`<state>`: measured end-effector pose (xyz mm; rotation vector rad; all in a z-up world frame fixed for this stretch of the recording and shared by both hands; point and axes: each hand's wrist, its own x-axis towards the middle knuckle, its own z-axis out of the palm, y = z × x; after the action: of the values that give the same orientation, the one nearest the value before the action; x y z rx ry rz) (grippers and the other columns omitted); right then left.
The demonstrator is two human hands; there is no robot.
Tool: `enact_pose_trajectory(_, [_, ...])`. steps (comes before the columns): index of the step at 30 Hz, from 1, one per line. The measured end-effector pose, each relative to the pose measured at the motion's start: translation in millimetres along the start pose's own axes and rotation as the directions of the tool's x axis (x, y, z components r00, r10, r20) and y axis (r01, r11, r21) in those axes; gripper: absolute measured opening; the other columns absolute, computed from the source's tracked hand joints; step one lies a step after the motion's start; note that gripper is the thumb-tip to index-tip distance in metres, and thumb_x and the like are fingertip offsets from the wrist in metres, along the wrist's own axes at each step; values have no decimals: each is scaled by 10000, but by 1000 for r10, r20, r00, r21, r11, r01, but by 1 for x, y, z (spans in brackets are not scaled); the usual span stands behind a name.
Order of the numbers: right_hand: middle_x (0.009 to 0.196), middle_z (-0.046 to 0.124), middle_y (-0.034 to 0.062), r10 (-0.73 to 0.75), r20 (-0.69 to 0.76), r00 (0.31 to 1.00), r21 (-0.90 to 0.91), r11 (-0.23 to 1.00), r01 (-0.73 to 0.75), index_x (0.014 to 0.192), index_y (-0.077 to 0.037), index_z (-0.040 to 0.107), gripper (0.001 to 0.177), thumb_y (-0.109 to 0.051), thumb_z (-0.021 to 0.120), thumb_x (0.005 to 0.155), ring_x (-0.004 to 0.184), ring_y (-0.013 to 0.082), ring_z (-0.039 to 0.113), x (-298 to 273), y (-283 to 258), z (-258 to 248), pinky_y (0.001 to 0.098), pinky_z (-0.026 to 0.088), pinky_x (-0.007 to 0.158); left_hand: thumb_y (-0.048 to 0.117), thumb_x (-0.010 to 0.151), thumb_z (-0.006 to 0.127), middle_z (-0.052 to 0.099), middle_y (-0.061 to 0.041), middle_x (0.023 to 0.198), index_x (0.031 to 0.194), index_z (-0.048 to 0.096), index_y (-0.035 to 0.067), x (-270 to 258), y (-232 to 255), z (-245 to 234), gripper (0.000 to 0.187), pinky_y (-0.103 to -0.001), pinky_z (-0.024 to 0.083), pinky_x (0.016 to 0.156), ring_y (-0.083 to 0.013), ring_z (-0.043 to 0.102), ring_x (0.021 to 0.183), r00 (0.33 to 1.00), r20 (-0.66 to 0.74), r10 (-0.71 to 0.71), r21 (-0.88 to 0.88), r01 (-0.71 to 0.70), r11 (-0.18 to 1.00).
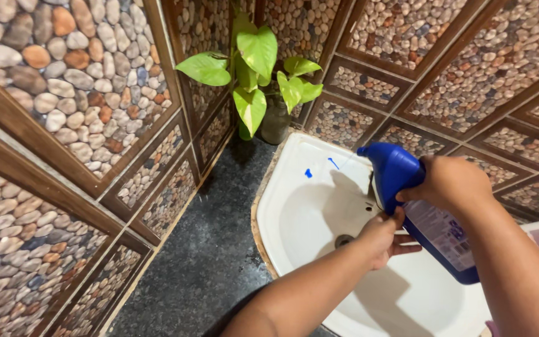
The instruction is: The person scrubs a white bathroom sink with a pink brush, then pours blue liquid cleaner from a bottle into the basin and continues scrubbing the surface and faucet area. The sink remains wet and soapy at the end of the clip.
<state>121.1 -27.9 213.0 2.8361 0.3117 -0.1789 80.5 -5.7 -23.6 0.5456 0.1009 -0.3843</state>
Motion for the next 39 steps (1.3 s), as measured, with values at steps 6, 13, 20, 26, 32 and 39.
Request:
enact_pose_trajectory(6, [988, 784, 122, 16, 52, 999, 5, 1000, -16, 1165, -218, 741, 702, -578, 893, 581, 965, 327, 756, -52, 1, 5, 452, 599, 843, 372, 1103, 512, 602, -80, 1263, 1430, 424, 139, -47, -34, 12, 411, -448, 628, 869, -270, 657, 1053, 999, -48, -23, 10, 24, 1000])
enact_pose_trajectory(13, [888, 769, 106, -108, 103, 989, 32, 994, 105, 1055, -203, 722, 598, -550, 880, 594, 892, 325, 744, -106, -22, 18, 455, 586, 815, 341, 1092, 488, 605, -25, 1302, 1445, 402, 207, -127, -60, 7, 387, -419, 617, 922, -221, 677, 1101, 990, -125, -63, -51, 57, 997])
enact_pose_trajectory(20, [858, 770, 109, -84, 163, 983, 31, 996, 80, 1042, -196, 712, 587, -565, 856, 608, 879, 323, 751, -165, -3, 37, 452, 595, 806, 337, 1129, 543, 578, -47, 1332, 1470, 435, 175, -172, -106, -3, 392, -428, 558, 953, -223, 628, 1153, 987, 18, -157, 84, 155, 984])
enact_pose_trajectory(26, [809, 783, 87, 106, 216, 971, 13, 994, -112, 1156, -220, 728, 700, -631, 864, 606, 808, 299, 775, -202, 57, 76, 417, 606, 741, 346, 1105, 554, 543, -62, 1436, 1521, 421, 131, -167, -160, 6, 487, -486, 510, 1036, -253, 583, 1242, 914, 213, -347, 177, 313, 933])
enact_pose_trajectory(32, [796, 787, 100, 226, 158, 961, 4, 973, -230, 1141, -204, 737, 697, -635, 864, 607, 781, 307, 774, -224, 105, 93, 420, 603, 717, 386, 1109, 526, 531, -99, 1422, 1523, 406, 91, -140, -188, 42, 523, -523, 481, 1038, -302, 548, 1249, 866, 269, -422, 304, 340, 890])
enact_pose_trajectory(39, [836, 783, 79, 118, 277, 954, -28, 993, -115, 1081, -235, 731, 591, -574, 864, 616, 869, 296, 771, -217, 75, 74, 440, 599, 793, 438, 1133, 509, 570, -140, 1370, 1482, 421, 62, -155, -190, 18, 520, -514, 522, 990, -290, 600, 1187, 840, 215, -498, 360, 406, 840])
